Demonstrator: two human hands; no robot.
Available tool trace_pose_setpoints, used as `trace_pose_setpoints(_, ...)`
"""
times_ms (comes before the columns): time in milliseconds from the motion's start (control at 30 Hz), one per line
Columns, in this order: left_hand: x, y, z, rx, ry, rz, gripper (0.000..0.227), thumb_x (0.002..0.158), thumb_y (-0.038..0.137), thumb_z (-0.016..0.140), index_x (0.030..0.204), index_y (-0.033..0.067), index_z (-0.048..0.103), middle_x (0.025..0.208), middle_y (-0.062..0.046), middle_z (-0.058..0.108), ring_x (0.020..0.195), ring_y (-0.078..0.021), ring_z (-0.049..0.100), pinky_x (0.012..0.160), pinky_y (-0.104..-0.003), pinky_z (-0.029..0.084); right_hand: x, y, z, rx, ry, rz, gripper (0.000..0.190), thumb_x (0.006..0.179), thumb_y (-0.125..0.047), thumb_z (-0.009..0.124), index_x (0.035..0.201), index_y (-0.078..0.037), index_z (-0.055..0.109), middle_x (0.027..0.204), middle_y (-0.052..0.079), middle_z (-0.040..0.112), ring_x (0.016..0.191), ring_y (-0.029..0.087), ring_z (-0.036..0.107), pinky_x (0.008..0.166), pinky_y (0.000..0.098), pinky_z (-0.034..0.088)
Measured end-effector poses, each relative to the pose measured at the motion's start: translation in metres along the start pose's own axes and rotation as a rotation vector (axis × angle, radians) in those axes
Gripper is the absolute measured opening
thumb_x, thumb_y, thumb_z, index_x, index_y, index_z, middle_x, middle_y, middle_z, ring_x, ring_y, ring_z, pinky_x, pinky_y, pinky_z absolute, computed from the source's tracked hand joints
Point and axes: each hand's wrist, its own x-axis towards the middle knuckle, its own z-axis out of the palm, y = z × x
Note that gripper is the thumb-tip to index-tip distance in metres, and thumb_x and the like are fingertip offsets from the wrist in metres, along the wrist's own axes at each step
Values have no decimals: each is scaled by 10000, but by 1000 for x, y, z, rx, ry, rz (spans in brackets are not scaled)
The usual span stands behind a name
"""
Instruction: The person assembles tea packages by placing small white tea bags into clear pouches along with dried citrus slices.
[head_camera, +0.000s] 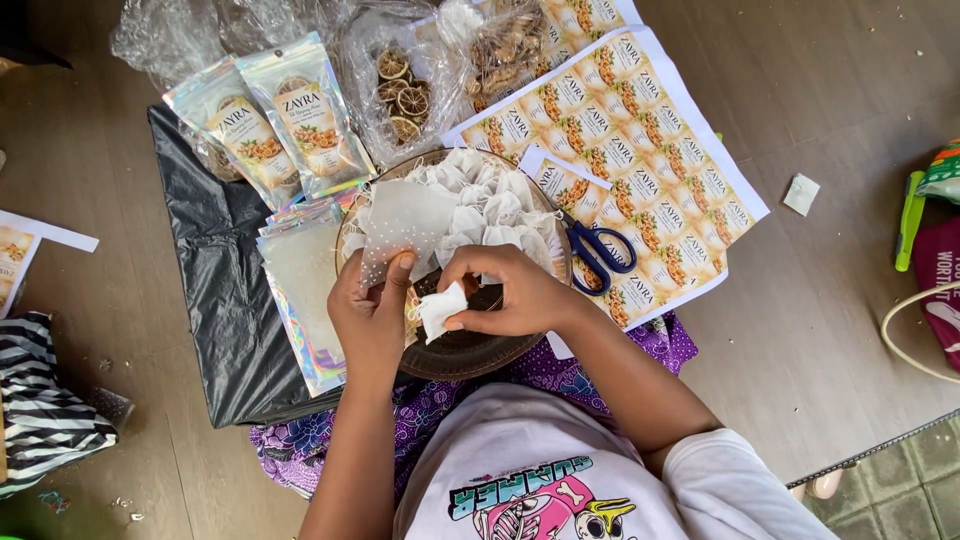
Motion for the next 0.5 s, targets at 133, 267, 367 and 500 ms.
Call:
trace_pose_setpoints(133,0,0,1,5,1,-13,77,971,126,745,970,50,736,737,-77,622,784,-75,524,719,-313,522,-1,11,0,171,164,-64,489,804,-54,869,1204,-43,588,874,127,718,783,205,652,780,362,507)
trace_pose_setpoints(267,1,1,-3,5,-49,-45,87,969,129,730,1001,49,747,799,-94,673,819,-106,570,798,-348,540,8,3,3,279,547,-128,411,937,-2,704,1285,-17,487,1103,172,690,977,222,718,865,359,618)
trace_pose_setpoints(367,4,7,-2,25,-78,-43,86,959,116,739,1005,44,748,823,-105,690,848,-118,593,830,-375,548,14,-2,3,292,711,-119,309,957,-36,701,1193,-25,502,1017,134,680,893,175,715,775,306,640)
trace_pose_setpoints(500,5,-5,-1,25,-98,-42,92,951,112,741,1014,47,754,860,-126,720,898,-137,624,861,-409,548,21,-2,13,99,790,-61,279,934,-127,762,1137,-57,584,994,46,640,893,95,614,779,285,555)
